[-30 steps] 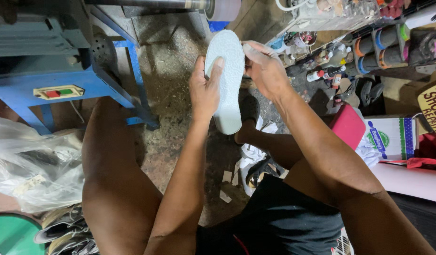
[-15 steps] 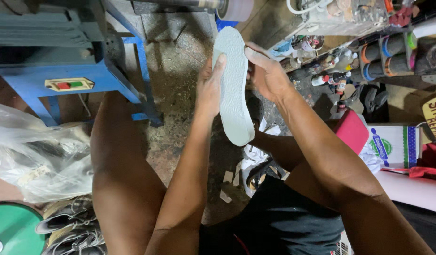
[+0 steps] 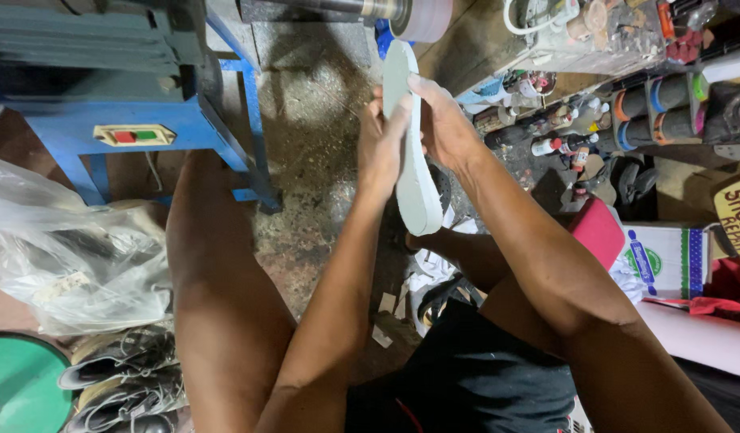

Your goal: The person holds a white shoe sole against a rotating sanding machine, smoothing the edges and surface, and kemudian wipes the sole with a finger to check the progress.

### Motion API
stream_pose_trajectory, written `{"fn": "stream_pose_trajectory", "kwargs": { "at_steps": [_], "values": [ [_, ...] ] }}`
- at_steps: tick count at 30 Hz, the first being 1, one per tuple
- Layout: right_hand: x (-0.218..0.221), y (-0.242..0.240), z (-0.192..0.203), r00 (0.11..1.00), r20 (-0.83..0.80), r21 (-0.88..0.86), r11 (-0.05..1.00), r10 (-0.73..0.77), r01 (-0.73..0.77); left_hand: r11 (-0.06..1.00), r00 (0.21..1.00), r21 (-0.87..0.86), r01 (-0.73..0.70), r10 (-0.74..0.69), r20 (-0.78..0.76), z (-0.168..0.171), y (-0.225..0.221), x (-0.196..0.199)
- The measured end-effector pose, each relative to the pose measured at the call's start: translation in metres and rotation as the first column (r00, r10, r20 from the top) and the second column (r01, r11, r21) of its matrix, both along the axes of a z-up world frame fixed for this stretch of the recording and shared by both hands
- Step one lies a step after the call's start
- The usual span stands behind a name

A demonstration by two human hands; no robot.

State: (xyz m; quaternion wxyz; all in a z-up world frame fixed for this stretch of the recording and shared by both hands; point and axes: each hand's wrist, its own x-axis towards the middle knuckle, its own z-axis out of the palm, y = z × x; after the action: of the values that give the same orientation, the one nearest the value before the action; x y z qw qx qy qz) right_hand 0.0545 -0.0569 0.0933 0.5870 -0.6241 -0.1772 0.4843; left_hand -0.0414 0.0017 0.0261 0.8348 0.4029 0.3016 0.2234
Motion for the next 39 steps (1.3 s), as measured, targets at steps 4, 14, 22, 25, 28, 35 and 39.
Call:
{"fn": "stream_pose_trajectory", "kwargs": {
  "at_steps": [4,14,22,25,28,35,39],
  "values": [
    [0.004,0.005,-0.005,1.000,-0.004,0.060,0.998,-0.028,0.028,0.998,0.999,0.050,0.034,-0.034,-0.009,0.023,0.001,-0.008],
    [0.012,0.006,-0.006,0.993,-0.111,0.041,0.999,-0.031,0.036,0.991,0.993,0.133,0.023,-0.008,-0.115,0.036,0.011,-0.006],
    [0.006,0.018,0.011,1.000,0.014,0.026,0.999,-0.021,0.021,0.989,0.998,0.150,0.006,0.003,-0.064,0.039,0.017,0.000],
    [0.003,0.018,0.012,0.999,0.044,0.042,0.999,-0.012,0.010,0.987,0.993,0.149,0.055,-0.038,-0.113,0.040,0.017,-0.002],
    [0.004,0.012,0.009,0.998,0.068,0.046,0.999,-0.005,0.002,0.981,0.988,0.174,0.088,-0.063,-0.141,0.040,0.015,-0.005],
    [0.002,-0.001,0.006,0.998,-0.065,0.116,0.993,0.007,0.001,0.975,1.000,0.223,0.003,0.000,-0.014,0.034,0.001,-0.013],
    [-0.002,-0.003,0.008,0.999,-0.035,0.139,0.990,0.012,-0.007,0.972,0.999,0.233,-0.031,0.028,0.018,0.031,-0.003,-0.014]
  ]
}}
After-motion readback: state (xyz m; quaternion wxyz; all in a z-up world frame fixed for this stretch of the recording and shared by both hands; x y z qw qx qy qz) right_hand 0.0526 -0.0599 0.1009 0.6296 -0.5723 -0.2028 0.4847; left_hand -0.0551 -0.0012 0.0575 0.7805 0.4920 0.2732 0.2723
